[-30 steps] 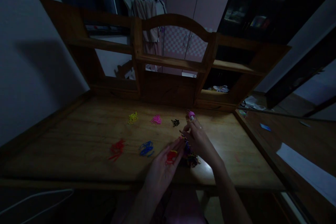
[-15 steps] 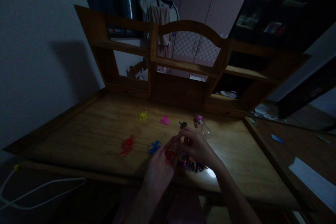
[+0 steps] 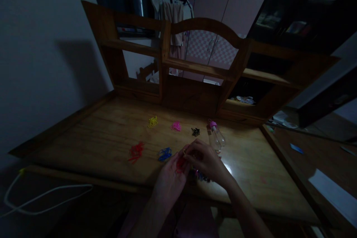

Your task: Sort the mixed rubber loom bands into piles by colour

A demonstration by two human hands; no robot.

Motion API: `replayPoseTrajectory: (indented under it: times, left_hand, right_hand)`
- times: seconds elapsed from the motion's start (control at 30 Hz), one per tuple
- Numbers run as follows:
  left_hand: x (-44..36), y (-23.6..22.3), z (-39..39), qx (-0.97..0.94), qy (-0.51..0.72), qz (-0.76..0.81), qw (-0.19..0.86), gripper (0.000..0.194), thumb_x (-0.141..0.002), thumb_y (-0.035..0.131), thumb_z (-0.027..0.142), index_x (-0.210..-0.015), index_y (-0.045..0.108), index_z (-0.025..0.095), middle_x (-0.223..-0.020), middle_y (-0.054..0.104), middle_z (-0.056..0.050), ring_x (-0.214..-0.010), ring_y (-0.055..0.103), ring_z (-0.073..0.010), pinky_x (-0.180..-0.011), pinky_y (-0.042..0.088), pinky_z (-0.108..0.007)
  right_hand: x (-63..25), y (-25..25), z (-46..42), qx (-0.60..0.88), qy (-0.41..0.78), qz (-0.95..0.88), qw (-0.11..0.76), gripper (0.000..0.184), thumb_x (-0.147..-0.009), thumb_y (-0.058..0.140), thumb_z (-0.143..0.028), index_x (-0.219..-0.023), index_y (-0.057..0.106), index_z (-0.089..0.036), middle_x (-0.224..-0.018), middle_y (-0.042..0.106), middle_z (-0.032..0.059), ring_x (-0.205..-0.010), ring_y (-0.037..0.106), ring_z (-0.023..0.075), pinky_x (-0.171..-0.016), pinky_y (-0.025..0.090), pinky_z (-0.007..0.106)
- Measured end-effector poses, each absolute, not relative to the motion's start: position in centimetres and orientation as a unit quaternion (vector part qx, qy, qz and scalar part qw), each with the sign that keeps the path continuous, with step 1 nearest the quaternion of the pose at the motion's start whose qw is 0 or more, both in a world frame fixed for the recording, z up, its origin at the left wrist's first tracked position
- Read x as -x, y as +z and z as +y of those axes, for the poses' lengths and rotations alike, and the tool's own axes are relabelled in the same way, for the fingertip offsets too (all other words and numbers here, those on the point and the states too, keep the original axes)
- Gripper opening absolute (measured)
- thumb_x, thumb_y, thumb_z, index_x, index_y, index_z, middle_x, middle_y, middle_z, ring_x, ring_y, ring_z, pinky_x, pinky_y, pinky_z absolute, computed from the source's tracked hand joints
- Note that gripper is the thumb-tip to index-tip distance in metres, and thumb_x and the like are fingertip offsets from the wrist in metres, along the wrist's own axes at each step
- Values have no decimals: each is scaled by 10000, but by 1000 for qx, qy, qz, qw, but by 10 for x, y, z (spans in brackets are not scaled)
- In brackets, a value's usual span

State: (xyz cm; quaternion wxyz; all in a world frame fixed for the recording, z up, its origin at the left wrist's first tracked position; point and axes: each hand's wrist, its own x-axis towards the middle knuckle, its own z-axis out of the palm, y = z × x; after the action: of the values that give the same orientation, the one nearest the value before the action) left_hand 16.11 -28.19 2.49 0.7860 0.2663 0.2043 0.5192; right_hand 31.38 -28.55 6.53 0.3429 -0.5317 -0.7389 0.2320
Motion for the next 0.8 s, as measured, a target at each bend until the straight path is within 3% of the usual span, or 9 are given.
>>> replayPoseTrajectory:
  times: [0.17, 0.3, 0.43, 0.57, 0.67, 0.8]
  left_hand:
    - [-150, 27, -286, -263, 502, 190, 802, 545, -868, 253, 143, -1311, 565, 205, -1381, 530, -85, -1413, 260, -214, -1042, 386, -519]
    - [-122, 10, -298, -283, 492, 201, 799, 577, -816, 241, 57, -1209, 649, 168, -1332, 578, -62, -1413, 215, -166, -1049, 380, -442]
    - [-88, -7, -303, -399, 512, 348, 677, 599, -683, 285, -21, -1096, 704, 87, -1235, 642, -110, -1407, 225, -201, -1076, 316, -463]
    - [-62, -7, -291, -429, 567, 443, 547, 560, -626, 371, -43, -986, 748, 162, -1149, 690, -96, -1386, 330, -234, -1149, 180, -501]
    - [-44, -4, -271, -318, 653, 417, 546, 442, -724, 399, 4, -953, 722, 200, -1187, 674, -80, -1360, 399, -199, -1163, 242, -462]
    - [-26, -10, -231, -201, 709, 386, 554, 308, -862, 390, 206, -997, 664, 168, -1201, 650, -102, -1225, 552, -198, -1122, 364, -410]
  right_hand:
    - [-309, 67, -238, 539, 198, -744, 343, 106, -867, 624, -274, -875, 665, -177, -858, 632, 17, -668, 554, 104, -619, 425, 219]
    - [-283, 52, -169, 555, 158, -762, 292, 86, -836, 635, -233, -849, 686, -165, -851, 669, 33, -756, 596, 132, -678, 420, 225]
    - [-246, 33, -113, 555, 166, -767, 277, 67, -797, 638, -146, -816, 701, -160, -820, 695, 38, -769, 622, 151, -686, 421, 225]
    - [-231, 31, -94, 558, 156, -765, 283, 87, -801, 629, -152, -846, 700, -174, -863, 705, 52, -801, 632, 167, -695, 424, 229]
    - [-240, 40, -105, 555, 138, -764, 300, 104, -820, 611, -171, -890, 687, -181, -913, 695, 60, -841, 624, 173, -717, 421, 238]
    - [-269, 53, -150, 539, 124, -770, 318, 110, -841, 595, -186, -926, 666, -190, -897, 674, 38, -786, 604, 148, -693, 412, 229]
